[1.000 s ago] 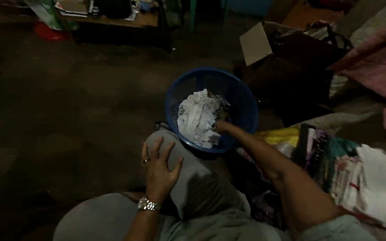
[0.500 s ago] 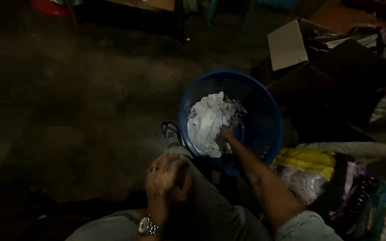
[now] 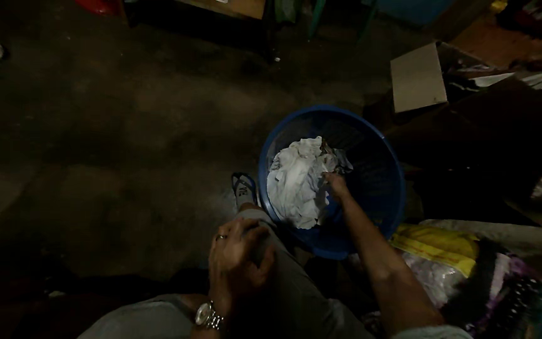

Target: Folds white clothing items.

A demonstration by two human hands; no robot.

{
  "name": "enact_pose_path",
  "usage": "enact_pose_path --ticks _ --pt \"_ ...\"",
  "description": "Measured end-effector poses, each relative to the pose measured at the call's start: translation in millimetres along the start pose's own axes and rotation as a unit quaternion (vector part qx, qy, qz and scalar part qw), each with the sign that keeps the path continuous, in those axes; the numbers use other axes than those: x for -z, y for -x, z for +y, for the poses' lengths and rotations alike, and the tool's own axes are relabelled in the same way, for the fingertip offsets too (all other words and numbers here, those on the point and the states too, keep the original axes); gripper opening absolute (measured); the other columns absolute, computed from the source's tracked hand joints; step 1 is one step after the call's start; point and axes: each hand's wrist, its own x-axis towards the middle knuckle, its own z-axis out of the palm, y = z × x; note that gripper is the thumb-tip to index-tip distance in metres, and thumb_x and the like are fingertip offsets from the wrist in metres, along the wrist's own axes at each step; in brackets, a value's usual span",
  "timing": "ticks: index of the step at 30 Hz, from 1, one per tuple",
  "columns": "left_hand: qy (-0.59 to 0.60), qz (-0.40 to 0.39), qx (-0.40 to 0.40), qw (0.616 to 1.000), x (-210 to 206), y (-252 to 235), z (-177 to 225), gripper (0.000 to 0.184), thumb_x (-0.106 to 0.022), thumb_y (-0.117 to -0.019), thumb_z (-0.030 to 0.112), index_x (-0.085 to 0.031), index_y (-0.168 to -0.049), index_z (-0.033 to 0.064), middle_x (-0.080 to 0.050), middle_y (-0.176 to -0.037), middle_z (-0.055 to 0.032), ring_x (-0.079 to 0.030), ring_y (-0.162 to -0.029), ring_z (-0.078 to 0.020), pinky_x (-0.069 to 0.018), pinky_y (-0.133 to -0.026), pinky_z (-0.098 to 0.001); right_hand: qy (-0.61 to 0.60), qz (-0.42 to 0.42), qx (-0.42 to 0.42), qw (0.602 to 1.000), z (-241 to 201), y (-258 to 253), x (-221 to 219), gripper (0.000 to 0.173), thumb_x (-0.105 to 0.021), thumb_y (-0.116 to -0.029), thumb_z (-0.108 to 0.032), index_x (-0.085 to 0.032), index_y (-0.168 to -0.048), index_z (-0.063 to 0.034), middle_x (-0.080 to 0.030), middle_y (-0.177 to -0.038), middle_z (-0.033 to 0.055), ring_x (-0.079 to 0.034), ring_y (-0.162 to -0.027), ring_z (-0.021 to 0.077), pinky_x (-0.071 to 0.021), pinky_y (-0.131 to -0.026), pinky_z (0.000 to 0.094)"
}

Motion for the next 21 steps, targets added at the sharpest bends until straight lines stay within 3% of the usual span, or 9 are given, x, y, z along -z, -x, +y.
enact_pose_path --ticks 3,6,7,10,12,15,17,18,21 --pt "-0.013 -0.031 0.014 0.999 3.6 -2.4 3.3 0.038 -0.058 -0.0901 0.045 -0.077 -0.103 0.0155 -0.072 -0.116 -0.0088 -0.064 -0.113 -0.0322 -0.0513 -0.092 -0.0520 -0.158 -0.024 0.056 0.986 -9.3 40.9 20.9 0.038 -0.037 -0.1112 -0.017 -0.060 -0.129 0.0060 -0.063 -0.130 0.0159 -0.061 -0.114 0.0189 -0.0499 -0.098 0.0354" --pt "-0.030 -0.049 0.018 0.998 6.0 -0.3 5.4 0.037 -0.058 -0.0927 0.044 -0.076 -0.107 0.0138 -0.070 -0.121 -0.0103 -0.063 -0.117 -0.0354 -0.0507 -0.094 -0.0543 -0.193 -0.047 0.151 0.968 -30.4 92.2 43.1 0.037 -0.033 -0.1094 -0.013 -0.064 -0.118 0.0048 -0.068 -0.110 0.0064 -0.062 -0.088 0.0079 -0.0522 -0.083 0.0257" --pt "-0.030 -0.043 0.024 0.998 6.2 1.1 5.4 0.037 -0.059 -0.0925 0.043 -0.076 -0.107 0.0139 -0.070 -0.122 -0.0103 -0.062 -0.118 -0.0356 -0.0503 -0.095 -0.0548 -0.206 -0.052 0.186 0.959 -41.0 109.3 49.6 0.036 -0.034 -0.1085 -0.014 -0.066 -0.115 0.0033 -0.069 -0.106 0.0044 -0.062 -0.086 0.0071 -0.0529 -0.083 0.0258" --pt "-0.016 -0.038 0.036 0.998 7.5 6.4 8.5 0.039 -0.057 -0.0936 0.042 -0.075 -0.110 0.0121 -0.067 -0.128 -0.0137 -0.059 -0.122 -0.0392 -0.0472 -0.098 -0.0593 -0.249 -0.064 0.285 0.923 -86.7 159.0 74.6 0.031 -0.044 -0.1059 -0.019 -0.071 -0.107 -0.0046 -0.072 -0.106 0.0013 -0.067 -0.096 0.0099 -0.0554 -0.092 0.0313" --pt "-0.012 -0.061 0.065 0.996 12.8 8.6 14.1 0.039 -0.057 -0.0949 0.041 -0.073 -0.116 0.0123 -0.063 -0.135 -0.0149 -0.054 -0.129 -0.0407 -0.0435 -0.101 -0.0622 -0.252 -0.081 0.342 0.902 -121.8 188.0 89.8 0.029 -0.049 -0.1049 -0.027 -0.073 -0.107 -0.0124 -0.072 -0.107 -0.0028 -0.067 -0.097 0.0086 -0.0558 -0.092 0.0302" --pt "0.023 -0.150 0.150 0.977 31.1 4.2 32.5 0.042 -0.060 -0.0986 0.040 -0.068 -0.129 0.0125 -0.050 -0.151 -0.0153 -0.037 -0.145 -0.0420 -0.0302 -0.112 -0.0662 -0.240 -0.113 0.429 0.863 -172.5 225.9 103.2 0.031 -0.054 -0.1035 -0.041 -0.072 -0.115 -0.0190 -0.070 -0.109 -0.0083 -0.065 -0.096 0.0041 -0.0554 -0.088 0.0257" --pt "0.063 -0.192 0.175 0.964 44.1 -1.2 47.7 0.057 -0.061 -0.0975 0.048 -0.060 -0.139 0.0095 -0.045 -0.155 -0.0174 -0.028 -0.149 -0.0435 -0.0201 -0.117 -0.0683 -0.239 -0.138 0.493 0.825 -207.8 251.3 105.4 0.033 -0.053 -0.1043 -0.040 -0.070 -0.122 -0.0174 -0.069 -0.118 -0.0073 -0.065 -0.106 0.0070 -0.0542 -0.096 0.0302" --pt "0.091 -0.195 0.180 0.960 50.7 -3.7 57.9 0.067 -0.063 -0.0963 0.052 -0.054 -0.145 0.0065 -0.047 -0.153 -0.0195 -0.031 -0.148 -0.0428 -0.0183 -0.118 -0.0670 -0.243 -0.151 0.515 0.808 -226.3 265.7 103.8 0.033 -0.053 -0.1045 -0.037 -0.069 -0.123 -0.0158 -0.068 -0.122 -0.0059 -0.064 -0.111 0.0096 -0.0540 -0.099 0.0334" --pt "0.206 -0.136 0.171 0.954 64.1 -10.7 89.7 0.095 -0.074 -0.0869 0.053 -0.035 -0.154 -0.0014 -0.043 -0.152 -0.0259 -0.044 -0.140 -0.0379 -0.0365 -0.115 -0.0538 -0.222 -0.210 0.574 0.760 -274.6 308.6 94.5 0.037 -0.052 -0.1050 -0.030 -0.062 -0.131 -0.0061 -0.063 -0.134 0.0014 -0.060 -0.122 0.0155 -0.0525 -0.104 0.0389"
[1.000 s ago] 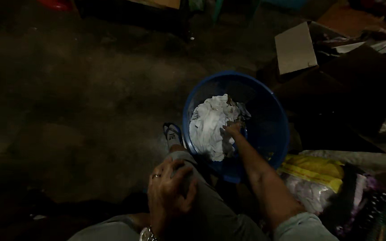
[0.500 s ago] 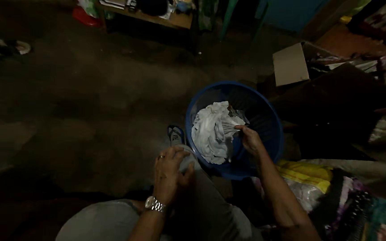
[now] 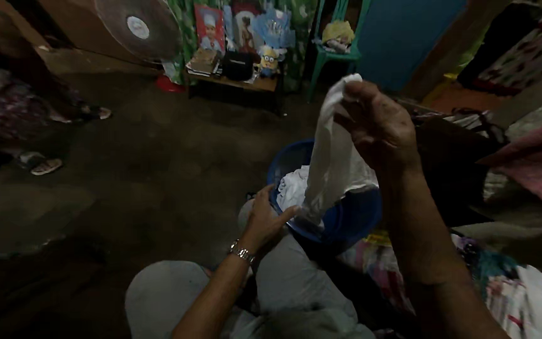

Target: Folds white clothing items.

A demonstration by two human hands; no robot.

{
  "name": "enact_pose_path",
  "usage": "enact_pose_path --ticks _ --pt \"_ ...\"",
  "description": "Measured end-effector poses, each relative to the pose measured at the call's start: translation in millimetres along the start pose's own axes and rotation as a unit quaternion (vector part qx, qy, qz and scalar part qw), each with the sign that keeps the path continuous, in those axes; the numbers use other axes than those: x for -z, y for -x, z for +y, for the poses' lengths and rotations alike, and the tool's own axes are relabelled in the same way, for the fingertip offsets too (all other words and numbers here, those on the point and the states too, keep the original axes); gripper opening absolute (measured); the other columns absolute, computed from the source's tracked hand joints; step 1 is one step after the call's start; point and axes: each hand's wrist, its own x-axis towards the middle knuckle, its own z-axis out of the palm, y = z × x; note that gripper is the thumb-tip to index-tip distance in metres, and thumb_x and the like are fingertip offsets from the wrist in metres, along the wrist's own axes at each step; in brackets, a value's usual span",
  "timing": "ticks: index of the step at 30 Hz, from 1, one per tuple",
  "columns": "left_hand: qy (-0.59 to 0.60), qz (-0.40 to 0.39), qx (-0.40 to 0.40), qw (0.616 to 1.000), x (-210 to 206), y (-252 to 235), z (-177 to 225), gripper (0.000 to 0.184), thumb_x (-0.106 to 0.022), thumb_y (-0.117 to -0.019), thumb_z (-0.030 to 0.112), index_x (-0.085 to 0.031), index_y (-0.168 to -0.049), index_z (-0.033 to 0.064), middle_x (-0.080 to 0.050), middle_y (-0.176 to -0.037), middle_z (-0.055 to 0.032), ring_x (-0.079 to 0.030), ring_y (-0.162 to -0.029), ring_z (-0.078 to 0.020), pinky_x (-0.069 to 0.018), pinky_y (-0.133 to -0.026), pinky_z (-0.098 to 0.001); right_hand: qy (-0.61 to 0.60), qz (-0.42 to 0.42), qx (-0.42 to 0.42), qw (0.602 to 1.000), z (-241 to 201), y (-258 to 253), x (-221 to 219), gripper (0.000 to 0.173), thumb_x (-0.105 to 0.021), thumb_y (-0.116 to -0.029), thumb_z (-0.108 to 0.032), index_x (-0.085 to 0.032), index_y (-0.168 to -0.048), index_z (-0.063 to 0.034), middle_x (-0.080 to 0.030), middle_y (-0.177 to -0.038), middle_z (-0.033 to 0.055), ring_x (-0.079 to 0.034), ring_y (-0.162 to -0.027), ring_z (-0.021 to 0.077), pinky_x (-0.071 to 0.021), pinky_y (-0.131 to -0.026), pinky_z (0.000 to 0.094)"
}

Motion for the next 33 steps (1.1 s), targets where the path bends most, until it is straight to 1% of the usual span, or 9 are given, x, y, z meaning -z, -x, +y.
enact_pose_path --ticks 5,10,12,15,19,23,26,29,33 --pt "0.020 0.151 -0.107 0.983 4.2 6.1 34.7 0.100 -0.082 -0.0796 0.046 -0.034 -0.154 -0.0004 -0.046 -0.150 -0.0261 -0.047 -0.137 -0.0407 -0.0384 -0.111 -0.0595 -0.013 -0.111 0.067 0.991 -57.2 -29.3 -63.1 0.036 -0.048 -0.1056 -0.021 -0.058 -0.133 -0.0001 -0.060 -0.137 0.0055 -0.057 -0.129 0.0177 -0.0500 -0.108 0.0409" --pt "-0.046 0.204 -0.076 0.975 57.1 30.0 29.6 0.029 -0.071 -0.0903 0.006 -0.067 -0.117 -0.0049 -0.071 -0.100 -0.0204 -0.070 -0.091 -0.0297 -0.0555 -0.086 -0.0500 -0.019 -0.082 0.152 0.985 -91.0 -42.8 -84.6 0.028 -0.049 -0.1036 -0.021 -0.063 -0.121 -0.0052 -0.068 -0.123 0.0031 -0.063 -0.120 0.0166 -0.0503 -0.107 0.0395" --pt "-0.062 0.228 -0.033 0.971 93.9 43.4 19.2 0.023 -0.066 -0.0934 0.001 -0.068 -0.115 -0.0054 -0.070 -0.100 -0.0226 -0.068 -0.090 -0.0320 -0.0540 -0.084 -0.0521 -0.029 -0.038 0.145 0.988 -89.5 -50.2 -82.0 0.025 -0.041 -0.1052 -0.018 -0.064 -0.113 -0.0093 -0.070 -0.115 0.0011 -0.065 -0.115 0.0152 -0.0517 -0.104 0.0384" --pt "-0.106 0.319 -0.090 0.938 152.5 74.2 -6.4 0.023 -0.062 -0.0974 0.001 -0.068 -0.118 -0.0076 -0.070 -0.110 -0.0256 -0.069 -0.097 -0.0340 -0.0539 -0.090 -0.0525 -0.050 0.017 0.072 0.996 -71.6 -53.4 -73.6 0.042 -0.024 -0.1117 -0.023 -0.059 -0.127 -0.0057 -0.066 -0.127 0.0052 -0.062 -0.121 0.0180 -0.0503 -0.105 0.0392" --pt "-0.136 0.382 -0.133 0.904 200.5 139.9 -18.4 0.025 -0.066 -0.0931 -0.002 -0.066 -0.118 -0.0051 -0.069 -0.107 -0.0179 -0.063 -0.087 -0.0166 -0.0534 -0.081 -0.0360 -0.059 -0.001 0.037 0.998 -54.4 -16.5 -55.4 0.056 -0.018 -0.1118 -0.038 -0.067 -0.122 -0.0141 -0.069 -0.124 -0.0010 -0.063 -0.120 0.0157 -0.0505 -0.107 0.0415" --pt "-0.131 0.304 -0.188 0.925 213.9 211.4 -69.6 0.024 -0.063 -0.0907 0.018 -0.067 -0.106 0.0001 -0.069 -0.105 -0.0041 -0.065 -0.094 -0.0021 -0.0545 -0.087 -0.0231 -0.023 -0.152 0.038 0.987 -40.2 71.2 -38.5 0.042 -0.045 -0.1029 -0.057 -0.076 -0.093 -0.0296 -0.070 -0.093 -0.0191 -0.064 -0.082 -0.0056 -0.0534 -0.073 0.0146" --pt "-0.115 0.195 -0.150 0.962 197.6 256.0 -120.5 0.023 -0.056 -0.0953 0.018 -0.070 -0.097 -0.0004 -0.071 -0.101 -0.0044 -0.065 -0.100 -0.0032 -0.0529 -0.095 -0.0247 -0.013 -0.366 -0.093 0.926 -3.4 140.0 -32.5 0.044 -0.046 -0.1055 -0.052 -0.072 -0.091 -0.0188 -0.071 -0.098 -0.0100 -0.065 -0.097 0.0001 -0.0546 -0.085 0.0203" --pt "-0.149 0.041 0.053 0.987 171.7 289.5 -140.7 0.018 -0.058 -0.0891 -0.001 -0.072 -0.099 -0.0067 -0.071 -0.100 -0.0203 -0.069 -0.094 -0.0299 -0.0543 -0.088 -0.0528 0.037 -0.484 -0.252 0.837 37.3 202.7 -39.5 0.049 -0.055 -0.1036 -0.043 -0.075 -0.091 -0.0009 -0.073 -0.097 0.0062 -0.068 -0.095 0.0093 -0.0562 -0.088 0.0291" --pt "-0.101 -0.111 0.167 0.975 152.5 286.7 -153.5 0.047 -0.081 -0.0834 0.015 -0.067 -0.126 0.0025 -0.068 -0.119 -0.0195 -0.067 -0.104 -0.0323 -0.0537 -0.092 -0.0536 0.170 -0.379 -0.465 0.782 67.1 211.3 -37.5 0.036 -0.048 -0.1071 -0.023 -0.070 -0.101 0.0049 -0.071 -0.090 0.0104 -0.066 -0.081 0.0142 -0.0562 -0.082 0.0369"
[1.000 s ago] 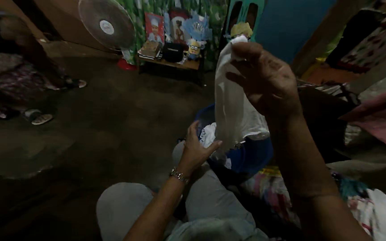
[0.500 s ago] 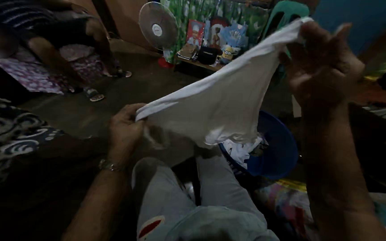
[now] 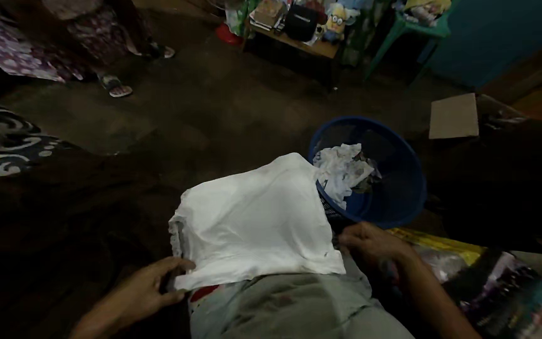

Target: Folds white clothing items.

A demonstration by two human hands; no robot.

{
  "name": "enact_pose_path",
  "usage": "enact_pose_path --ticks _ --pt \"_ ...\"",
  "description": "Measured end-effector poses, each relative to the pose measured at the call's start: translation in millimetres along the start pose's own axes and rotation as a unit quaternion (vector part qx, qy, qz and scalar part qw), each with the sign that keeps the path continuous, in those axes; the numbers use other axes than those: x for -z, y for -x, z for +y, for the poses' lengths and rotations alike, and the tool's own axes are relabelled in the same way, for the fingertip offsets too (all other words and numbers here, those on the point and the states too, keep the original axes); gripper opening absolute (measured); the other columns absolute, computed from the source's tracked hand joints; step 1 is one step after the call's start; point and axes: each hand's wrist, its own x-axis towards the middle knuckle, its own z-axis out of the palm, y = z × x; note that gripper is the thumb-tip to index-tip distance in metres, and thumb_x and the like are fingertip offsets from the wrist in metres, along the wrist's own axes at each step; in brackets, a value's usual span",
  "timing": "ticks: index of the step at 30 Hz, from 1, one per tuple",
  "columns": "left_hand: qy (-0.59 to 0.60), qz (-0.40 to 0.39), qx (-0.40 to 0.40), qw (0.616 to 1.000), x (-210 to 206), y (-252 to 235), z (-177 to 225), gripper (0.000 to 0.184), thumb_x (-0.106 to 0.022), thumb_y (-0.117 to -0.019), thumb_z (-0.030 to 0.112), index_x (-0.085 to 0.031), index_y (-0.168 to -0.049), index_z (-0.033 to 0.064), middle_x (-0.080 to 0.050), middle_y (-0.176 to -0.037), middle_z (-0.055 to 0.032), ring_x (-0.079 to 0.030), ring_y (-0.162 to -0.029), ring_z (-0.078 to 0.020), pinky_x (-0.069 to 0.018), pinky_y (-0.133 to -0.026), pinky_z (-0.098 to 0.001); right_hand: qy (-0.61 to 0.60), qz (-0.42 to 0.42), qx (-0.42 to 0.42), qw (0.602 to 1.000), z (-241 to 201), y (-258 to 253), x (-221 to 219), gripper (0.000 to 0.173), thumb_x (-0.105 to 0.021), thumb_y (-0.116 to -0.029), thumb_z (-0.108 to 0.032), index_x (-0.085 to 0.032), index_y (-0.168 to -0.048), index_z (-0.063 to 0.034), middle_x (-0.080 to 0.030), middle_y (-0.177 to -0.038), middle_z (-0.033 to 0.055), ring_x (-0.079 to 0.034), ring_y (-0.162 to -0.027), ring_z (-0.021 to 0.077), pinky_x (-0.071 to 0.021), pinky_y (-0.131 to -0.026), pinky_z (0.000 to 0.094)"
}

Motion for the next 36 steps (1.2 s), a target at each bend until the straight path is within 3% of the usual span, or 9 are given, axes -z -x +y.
enact_pose_path --ticks 2,4,7,14,22,27,29,32,36 --pt "0.007 0.065 -0.061 0.996 -6.5 -15.4 17.9 0.052 -0.078 -0.0836 0.036 -0.067 -0.125 0.0057 -0.068 -0.117 -0.0140 -0.067 -0.104 -0.0247 -0.0549 -0.092 -0.0470 -0.046 0.126 -0.044 0.990 0.1 -20.0 9.2 0.039 -0.039 -0.1102 -0.022 -0.066 -0.105 0.0058 -0.067 -0.091 0.0088 -0.063 -0.081 0.0116 -0.0552 -0.081 0.0330" --pt "0.026 0.125 -0.104 0.986 -13.2 -42.1 53.8 0.039 -0.068 -0.0930 0.029 -0.068 -0.120 0.0005 -0.069 -0.113 -0.0159 -0.067 -0.100 -0.0242 -0.0548 -0.091 -0.0454 -0.096 0.199 -0.069 0.973 1.5 -43.0 12.7 0.040 -0.035 -0.1119 -0.020 -0.063 -0.121 0.0074 -0.066 -0.103 0.0126 -0.066 -0.087 0.0142 -0.0571 -0.084 0.0327" --pt "0.097 0.110 -0.146 0.978 -34.3 -90.9 100.7 0.029 -0.058 -0.1016 0.022 -0.066 -0.119 0.0006 -0.068 -0.108 -0.0114 -0.066 -0.090 -0.0137 -0.0564 -0.084 -0.0328 -0.154 0.190 -0.108 0.964 3.3 -73.8 7.5 0.042 -0.034 -0.1130 -0.023 -0.059 -0.133 0.0039 -0.065 -0.114 0.0133 -0.064 -0.092 0.0148 -0.0552 -0.084 0.0317" --pt "0.198 0.001 -0.194 0.961 -89.3 -155.4 166.5 0.028 -0.057 -0.1031 0.016 -0.064 -0.124 -0.0012 -0.067 -0.117 -0.0125 -0.066 -0.097 -0.0101 -0.0549 -0.089 -0.0259 -0.240 0.244 -0.088 0.935 -0.9 -92.0 -10.9 0.022 -0.056 -0.1051 -0.017 -0.063 -0.114 0.0025 -0.063 -0.093 0.0055 -0.060 -0.078 0.0075 -0.0532 -0.072 0.0258" --pt "0.315 0.097 -0.162 0.930 -119.0 -169.9 182.9 0.038 -0.067 -0.0977 0.020 -0.060 -0.127 -0.0024 -0.068 -0.116 -0.0110 -0.070 -0.095 -0.0097 -0.0588 -0.085 -0.0260 -0.265 0.326 0.109 0.901 -30.8 -79.6 -30.4 0.012 -0.056 -0.1008 -0.009 -0.065 -0.095 -0.0023 -0.064 -0.079 -0.0047 -0.061 -0.071 0.0010 -0.0542 -0.069 0.0210" --pt "0.340 0.144 -0.085 0.925 -122.7 -172.2 181.1 0.039 -0.075 -0.0922 0.024 -0.064 -0.120 -0.0002 -0.071 -0.098 -0.0032 -0.069 -0.081 -0.0058 -0.0589 -0.078 -0.0250 -0.101 0.267 0.206 0.936 -31.0 -79.9 -39.9 0.028 -0.046 -0.1024 -0.003 -0.069 -0.114 0.0076 -0.067 -0.108 0.0102 -0.062 -0.100 0.0055 -0.0519 -0.092 0.0218" --pt "0.367 0.144 -0.051 0.918 -118.2 -172.1 180.8 0.026 -0.068 -0.0985 0.019 -0.066 -0.115 -0.0015 -0.072 -0.095 -0.0033 -0.070 -0.079 -0.0062 -0.0602 -0.077 -0.0254 -0.103 0.243 0.205 0.942 -29.1 -79.4 -41.3 0.031 -0.044 -0.1026 -0.001 -0.068 -0.120 0.0085 -0.067 -0.113 0.0120 -0.063 -0.104 0.0074 -0.0516 -0.096 0.0234" --pt "0.436 0.150 -0.031 0.887 -117.0 -174.4 173.3 0.022 -0.055 -0.1055 0.017 -0.068 -0.109 -0.0007 -0.071 -0.089 -0.0026 -0.068 -0.076 -0.0076 -0.0589 -0.073 -0.0271 -0.214 0.288 0.157 0.920 -30.9 -79.9 -48.9 0.026 -0.044 -0.1033 -0.002 -0.062 -0.118 0.0087 -0.069 -0.107 0.0084 -0.068 -0.091 0.0076 -0.0584 -0.086 0.0258" --pt "0.502 0.143 -0.051 0.851 -115.0 -170.8 168.4 0.021 -0.051 -0.1069 0.016 -0.066 -0.108 0.0007 -0.067 -0.087 -0.0008 -0.064 -0.076 -0.0076 -0.0567 -0.075 -0.0272 -0.081 0.335 0.119 0.931 -31.1 -86.2 -59.6 0.043 -0.066 -0.0969 -0.022 -0.059 -0.129 0.0068 -0.062 -0.110 0.0131 -0.060 -0.090 0.0106 -0.0531 -0.080 0.0241"
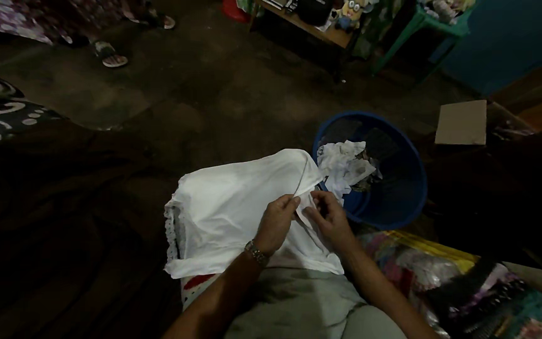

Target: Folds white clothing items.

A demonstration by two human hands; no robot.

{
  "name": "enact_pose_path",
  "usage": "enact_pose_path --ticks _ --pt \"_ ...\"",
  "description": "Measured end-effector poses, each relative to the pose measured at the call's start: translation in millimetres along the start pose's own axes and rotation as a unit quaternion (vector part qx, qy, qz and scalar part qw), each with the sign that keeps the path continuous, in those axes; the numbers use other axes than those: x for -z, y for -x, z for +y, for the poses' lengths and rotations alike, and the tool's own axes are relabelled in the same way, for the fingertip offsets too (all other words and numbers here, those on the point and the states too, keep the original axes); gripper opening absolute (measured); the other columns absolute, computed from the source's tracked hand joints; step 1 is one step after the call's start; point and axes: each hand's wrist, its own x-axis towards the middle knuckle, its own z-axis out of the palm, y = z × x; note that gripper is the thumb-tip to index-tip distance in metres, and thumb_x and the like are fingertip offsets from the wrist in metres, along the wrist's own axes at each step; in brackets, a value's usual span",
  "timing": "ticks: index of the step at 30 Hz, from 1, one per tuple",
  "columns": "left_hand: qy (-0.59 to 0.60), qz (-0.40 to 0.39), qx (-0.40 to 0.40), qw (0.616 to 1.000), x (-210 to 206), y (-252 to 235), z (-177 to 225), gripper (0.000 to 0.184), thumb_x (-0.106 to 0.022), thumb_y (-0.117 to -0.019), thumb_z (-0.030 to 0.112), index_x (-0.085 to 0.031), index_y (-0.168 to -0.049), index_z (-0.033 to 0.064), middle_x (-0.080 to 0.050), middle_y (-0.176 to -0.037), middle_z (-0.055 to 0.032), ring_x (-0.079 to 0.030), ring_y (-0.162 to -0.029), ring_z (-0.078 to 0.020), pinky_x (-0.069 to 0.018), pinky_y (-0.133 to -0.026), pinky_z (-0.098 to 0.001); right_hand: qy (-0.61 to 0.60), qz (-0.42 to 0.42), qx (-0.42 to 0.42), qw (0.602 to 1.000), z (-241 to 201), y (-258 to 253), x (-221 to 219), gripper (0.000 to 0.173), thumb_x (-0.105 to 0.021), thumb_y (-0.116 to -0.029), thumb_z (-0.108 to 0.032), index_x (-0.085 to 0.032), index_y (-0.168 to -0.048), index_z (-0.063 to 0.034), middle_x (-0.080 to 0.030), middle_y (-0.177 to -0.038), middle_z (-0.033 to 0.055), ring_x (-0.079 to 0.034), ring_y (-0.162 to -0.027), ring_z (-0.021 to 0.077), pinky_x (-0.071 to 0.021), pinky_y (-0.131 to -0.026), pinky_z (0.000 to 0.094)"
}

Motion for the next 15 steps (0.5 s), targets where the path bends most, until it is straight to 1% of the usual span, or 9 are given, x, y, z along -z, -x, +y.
enact_pose_path --ticks 2,4,6,8,10,11,12,13,15 --pt "0.011 0.002 -0.005 1.000 2.1 2.0 1.5 0.021 -0.051 -0.1068 0.015 -0.067 -0.106 0.0009 -0.068 -0.086 -0.0005 -0.065 -0.076 -0.0077 -0.0568 -0.075 -0.0271 0.036 -0.010 -0.006 0.999 -1.2 -0.8 -1.9 0.043 -0.069 -0.0954 -0.027 -0.062 -0.123 0.0054 -0.064 -0.106 0.0129 -0.063 -0.091 0.0127 -0.0553 -0.082 0.0272" --pt "0.046 0.028 0.000 0.999 3.6 3.4 4.2 0.023 -0.049 -0.1077 0.013 -0.066 -0.108 -0.0022 -0.070 -0.090 -0.0038 -0.068 -0.080 -0.0103 -0.0595 -0.078 -0.0297 0.022 -0.017 -0.008 1.000 -4.1 -4.3 2.4 0.022 -0.065 -0.0969 -0.017 -0.068 -0.104 0.0043 -0.066 -0.088 0.0062 -0.060 -0.074 0.0049 -0.0522 -0.069 0.0209" --pt "0.102 0.070 0.004 0.992 7.1 5.8 9.1 0.026 -0.040 -0.1102 0.013 -0.057 -0.119 -0.0041 -0.066 -0.100 -0.0067 -0.067 -0.089 -0.0113 -0.0586 -0.082 -0.0318 0.047 -0.016 -0.018 0.999 -6.3 -8.3 12.7 0.020 -0.060 -0.0986 -0.010 -0.068 -0.103 0.0068 -0.067 -0.085 0.0072 -0.060 -0.072 0.0047 -0.0523 -0.069 0.0212" --pt "0.147 0.094 -0.008 0.985 13.0 8.5 17.1 0.031 -0.032 -0.1119 0.015 -0.049 -0.131 -0.0031 -0.064 -0.112 -0.0091 -0.066 -0.099 -0.0122 -0.0582 -0.087 -0.0331 0.150 0.025 -0.005 0.988 -4.1 -12.1 23.6 0.021 -0.059 -0.0989 -0.011 -0.068 -0.107 0.0069 -0.068 -0.093 0.0146 -0.065 -0.081 0.0169 -0.0560 -0.077 0.0328" --pt "0.064 0.108 -0.054 0.991 19.6 10.9 22.8 0.035 -0.034 -0.1115 0.016 -0.050 -0.134 -0.0047 -0.063 -0.118 -0.0119 -0.065 -0.105 -0.0121 -0.0561 -0.092 -0.0319 0.230 0.063 0.073 0.968 -6.7 -14.2 28.4 0.024 -0.059 -0.0952 -0.008 -0.068 -0.111 0.0074 -0.067 -0.106 0.0247 -0.065 -0.100 0.0368 -0.0539 -0.091 0.0504" --pt "-0.013 0.112 -0.080 0.990 20.3 13.5 28.1 0.036 -0.035 -0.1114 0.018 -0.052 -0.133 -0.0058 -0.063 -0.120 -0.0141 -0.064 -0.108 -0.0119 -0.0543 -0.095 -0.0310 0.233 0.066 0.129 0.962 -10.6 -14.5 27.4 0.027 -0.058 -0.0946 -0.009 -0.068 -0.113 0.0075 -0.065 -0.110 0.0271 -0.063 -0.105 0.0404 -0.0523 -0.093 0.0528" --pt "-0.087 0.107 -0.103 0.985 18.4 18.3 35.9 0.038 -0.036 -0.1112 0.018 -0.053 -0.133 -0.0077 -0.063 -0.123 -0.0177 -0.063 -0.111 -0.0137 -0.0514 -0.099 -0.0317 0.212 0.053 0.174 0.960 -16.2 -14.0 23.3 0.026 -0.056 -0.0965 -0.008 -0.068 -0.113 0.0064 -0.066 -0.110 0.0242 -0.064 -0.104 0.0341 -0.0536 -0.093 0.0463" --pt "-0.142 0.093 -0.129 0.977 14.0 24.6 44.9 0.039 -0.037 -0.1107 0.017 -0.054 -0.132 -0.0100 -0.064 -0.124 -0.0208 -0.062 -0.113 -0.0154 -0.0495 -0.100 -0.0323 0.164 0.019 0.199 0.966 -23.7 -13.3 16.6 0.025 -0.052 -0.0987 -0.007 -0.069 -0.111 0.0053 -0.068 -0.107 0.0175 -0.066 -0.101 0.0212 -0.0557 -0.091 0.0342" --pt "-0.214 0.050 -0.183 0.958 -0.4 40.3 64.7 0.035 -0.040 -0.1089 0.016 -0.060 -0.123 -0.0094 -0.067 -0.104 -0.0160 -0.064 -0.095 -0.0112 -0.0522 -0.087 -0.0277 0.047 -0.100 0.134 0.985 -49.0 -10.7 1.6 0.025 -0.050 -0.0988 -0.004 -0.068 -0.111 0.0080 -0.071 -0.103 0.0095 -0.067 -0.096 0.0038 -0.0559 -0.089 0.0211"
